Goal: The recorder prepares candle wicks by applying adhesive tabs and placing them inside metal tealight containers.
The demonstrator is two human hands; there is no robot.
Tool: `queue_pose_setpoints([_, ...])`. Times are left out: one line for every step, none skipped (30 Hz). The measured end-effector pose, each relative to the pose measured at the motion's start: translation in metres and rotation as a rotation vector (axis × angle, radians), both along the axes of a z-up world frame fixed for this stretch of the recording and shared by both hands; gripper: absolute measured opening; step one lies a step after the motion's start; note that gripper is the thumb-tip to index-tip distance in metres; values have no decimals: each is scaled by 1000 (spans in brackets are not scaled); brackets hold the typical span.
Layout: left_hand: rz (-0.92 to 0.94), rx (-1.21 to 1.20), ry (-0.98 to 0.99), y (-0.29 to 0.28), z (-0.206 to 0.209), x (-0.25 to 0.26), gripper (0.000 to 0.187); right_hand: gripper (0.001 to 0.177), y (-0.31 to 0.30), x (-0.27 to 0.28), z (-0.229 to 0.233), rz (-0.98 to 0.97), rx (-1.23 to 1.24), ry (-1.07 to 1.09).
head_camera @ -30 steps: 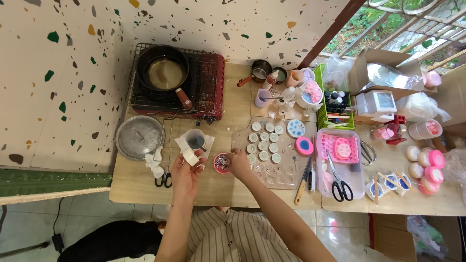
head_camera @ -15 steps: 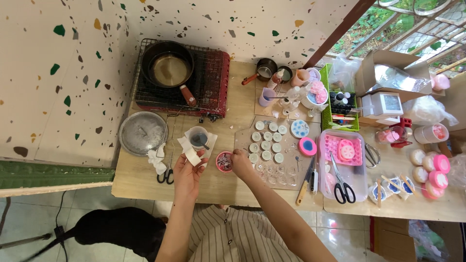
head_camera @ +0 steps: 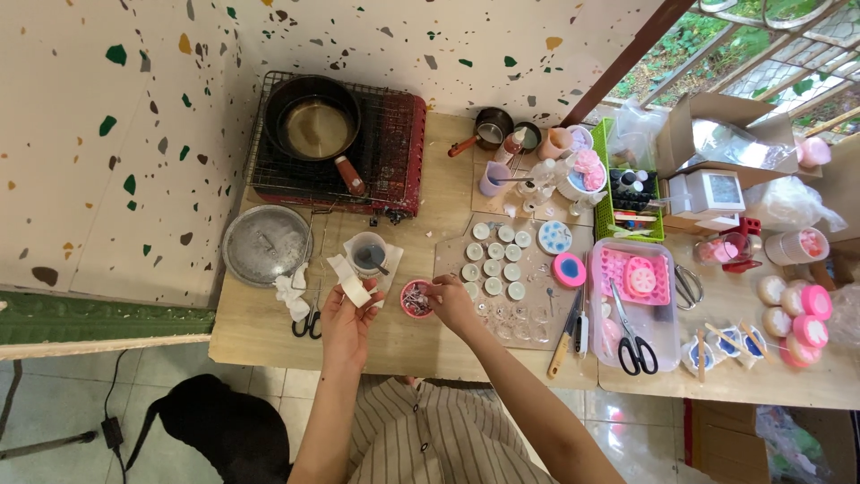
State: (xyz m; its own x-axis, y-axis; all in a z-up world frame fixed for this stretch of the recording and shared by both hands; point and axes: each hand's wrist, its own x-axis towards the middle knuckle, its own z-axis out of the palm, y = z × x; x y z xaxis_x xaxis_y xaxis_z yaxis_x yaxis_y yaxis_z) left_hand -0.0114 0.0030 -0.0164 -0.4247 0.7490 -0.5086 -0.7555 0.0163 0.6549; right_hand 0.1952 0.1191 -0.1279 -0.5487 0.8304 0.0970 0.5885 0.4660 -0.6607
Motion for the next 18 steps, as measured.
queue_pose_setpoints([-3,-20,12,2,-1,0,16,17,0,1,8,23,23,136])
queue_pose_setpoints([-5,-17,13,6,-3,4,16,17,-6,2,33,21,26,137])
queue_pose_setpoints([-14,10,44,11,-5,7,15,15,-12,2,58,7,-83,163])
queue_pose_setpoints([-22,38,75,15,-7,10,16,13,-18,2,84,-7,-193,190])
queue_pose_setpoints([-26,42,74,23,-6,17,16,13,-28,3,118,-11,-189,190])
queue_pose_setpoints([-36,40,155,31,-4,26,15,14,-38,3,153,26,-175,137])
queue_pose_setpoints([-49,39,235,39,-2,35,16,15,-50,5,187,57,-161,84])
queue_pose_setpoints([-58,43,233,43,12,44,16,15,-57,7,200,48,-158,83])
queue_pose_setpoints([-82,87,178,51,26,54,14,15,-63,10,214,54,-76,100])
queue_pose_setpoints([-106,130,122,58,41,64,13,15,-69,13,227,61,7,116])
queue_pose_setpoints([-119,139,120,61,46,71,13,15,-72,17,236,48,15,114])
queue_pose_setpoints([-160,163,124,64,52,78,13,15,-76,20,244,32,-16,184])
queue_pose_setpoints([-201,188,130,67,58,85,13,15,-79,22,252,16,-46,256])
queue_pose_setpoints([-215,196,130,69,60,90,13,15,-81,26,256,3,-37,257])
queue_pose_setpoints([-229,239,55,70,63,95,13,15,-84,29,259,-53,-105,311])
queue_pose_setpoints([-244,281,-21,71,66,101,13,15,-86,32,262,-108,-173,366])
queue_pose_setpoints([-259,285,-22,73,73,106,13,15,-87,37,262,-122,-165,369])
queue_pose_setpoints([-306,275,-91,74,81,112,13,15,-87,42,261,-151,-233,412])
